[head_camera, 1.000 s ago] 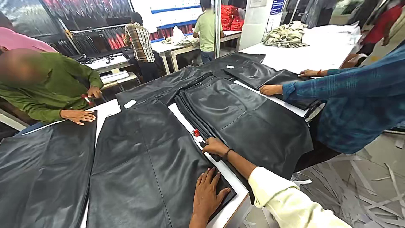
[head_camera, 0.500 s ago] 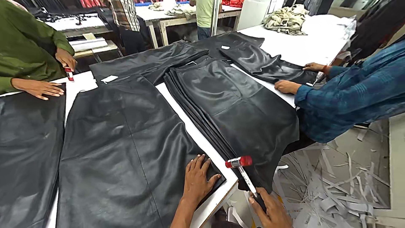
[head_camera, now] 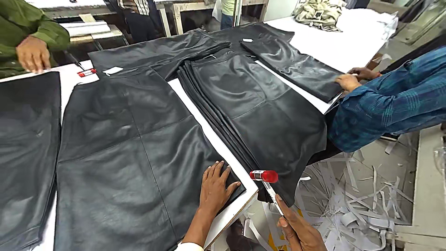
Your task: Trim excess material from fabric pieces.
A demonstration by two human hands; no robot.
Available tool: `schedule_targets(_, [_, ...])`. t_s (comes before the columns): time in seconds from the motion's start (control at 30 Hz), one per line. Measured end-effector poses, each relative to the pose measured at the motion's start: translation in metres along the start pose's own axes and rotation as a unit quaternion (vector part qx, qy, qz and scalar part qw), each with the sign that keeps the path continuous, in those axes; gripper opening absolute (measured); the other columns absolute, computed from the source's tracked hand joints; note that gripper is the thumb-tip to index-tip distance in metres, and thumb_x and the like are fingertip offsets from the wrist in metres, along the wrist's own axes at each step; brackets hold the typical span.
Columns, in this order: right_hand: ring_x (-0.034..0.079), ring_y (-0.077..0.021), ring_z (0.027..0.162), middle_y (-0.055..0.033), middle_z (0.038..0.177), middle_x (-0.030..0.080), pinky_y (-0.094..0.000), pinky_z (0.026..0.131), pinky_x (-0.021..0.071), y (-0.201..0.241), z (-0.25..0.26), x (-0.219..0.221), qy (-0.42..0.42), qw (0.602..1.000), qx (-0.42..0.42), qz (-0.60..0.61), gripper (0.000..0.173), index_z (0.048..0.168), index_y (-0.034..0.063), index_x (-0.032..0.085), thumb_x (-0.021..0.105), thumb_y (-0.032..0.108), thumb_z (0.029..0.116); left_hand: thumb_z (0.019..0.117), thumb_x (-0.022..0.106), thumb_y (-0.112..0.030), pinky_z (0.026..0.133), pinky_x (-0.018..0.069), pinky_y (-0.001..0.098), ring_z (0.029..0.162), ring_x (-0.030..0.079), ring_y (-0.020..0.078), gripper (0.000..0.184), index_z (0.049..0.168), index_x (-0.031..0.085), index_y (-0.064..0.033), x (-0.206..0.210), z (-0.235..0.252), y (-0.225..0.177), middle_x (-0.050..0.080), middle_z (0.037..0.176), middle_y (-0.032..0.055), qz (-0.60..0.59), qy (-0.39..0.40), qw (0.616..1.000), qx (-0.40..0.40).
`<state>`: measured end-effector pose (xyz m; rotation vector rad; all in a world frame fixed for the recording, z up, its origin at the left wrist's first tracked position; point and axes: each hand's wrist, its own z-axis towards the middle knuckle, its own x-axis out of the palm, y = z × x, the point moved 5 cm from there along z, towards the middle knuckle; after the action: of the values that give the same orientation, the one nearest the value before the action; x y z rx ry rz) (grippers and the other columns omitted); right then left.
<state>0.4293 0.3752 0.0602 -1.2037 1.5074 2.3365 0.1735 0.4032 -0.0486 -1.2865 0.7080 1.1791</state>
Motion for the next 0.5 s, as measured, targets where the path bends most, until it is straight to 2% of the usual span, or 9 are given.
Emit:
schedule_targets(0.13, [0.061, -0.0182, 0.068, -0.0140, 0.093, 0.065, -0.0338, 0.059, 0.0539, -0.001, 0.000, 0.011, 0.012, 0.999, -0.028, -0.045, 0.044, 0.151, 0.0106, 0.051, 0.042, 0.025, 0.1104, 0.0936, 0.048, -0.074, 0.120, 0.0324, 0.0505, 0.145, 0.044, 0.0255, 0.069, 0.137, 0.067, -0.0226, -0.003, 0.001, 0.000, 0.053, 0.152, 0.0049, -0.012, -0.010, 1.000, 0.002])
schedule_targets(0.23, [0.060, -0.0217, 0.059, -0.0118, 0.087, 0.065, -0.0389, 0.051, 0.0524, -0.026, -0.004, 0.030, 0.064, 0.988, -0.020, -0.141, 0.044, 0.151, 0.0196, 0.053, 0.044, 0.024, 0.1089, 0.0912, 0.052, -0.074, 0.120, 0.0328, 0.0497, 0.145, 0.045, 0.0248, 0.069, 0.134, 0.068, -0.0226, -0.004, 0.001, 0.000, 0.054, 0.152, 0.0042, -0.020, -0.009, 1.000, -0.003])
schedule_targets(0.3, [0.061, -0.0241, 0.057, -0.0116, 0.085, 0.065, -0.0425, 0.050, 0.0520, -0.034, -0.003, 0.033, 0.088, 0.981, 0.009, -0.173, 0.045, 0.153, 0.0234, 0.052, 0.044, 0.025, 0.1080, 0.0899, 0.052, -0.076, 0.120, 0.0330, 0.0489, 0.144, 0.045, 0.0236, 0.070, 0.132, 0.070, -0.0234, -0.003, 0.002, 0.000, 0.054, 0.151, 0.0031, -0.019, -0.014, 1.000, -0.008])
schedule_targets(0.43, [0.059, -0.0202, 0.060, -0.0115, 0.087, 0.064, -0.0371, 0.049, 0.0500, -0.012, 0.003, 0.018, 0.018, 0.990, -0.035, -0.136, 0.044, 0.151, 0.0145, 0.053, 0.041, 0.025, 0.1097, 0.0902, 0.053, -0.075, 0.120, 0.0335, 0.0484, 0.144, 0.046, 0.0232, 0.068, 0.132, 0.070, -0.0240, -0.004, 0.000, 0.000, 0.055, 0.151, 0.0027, -0.020, -0.012, 1.000, -0.010])
schedule_targets(0.5, [0.059, -0.0207, 0.059, -0.0124, 0.086, 0.064, -0.0368, 0.048, 0.0496, -0.012, -0.001, 0.018, 0.018, 0.989, -0.048, -0.137, 0.044, 0.150, 0.0140, 0.054, 0.041, 0.024, 0.1096, 0.0901, 0.053, -0.075, 0.120, 0.0329, 0.0488, 0.144, 0.045, 0.0231, 0.068, 0.132, 0.070, -0.0239, -0.004, 0.000, 0.000, 0.054, 0.151, 0.0025, -0.020, -0.011, 1.000, -0.009])
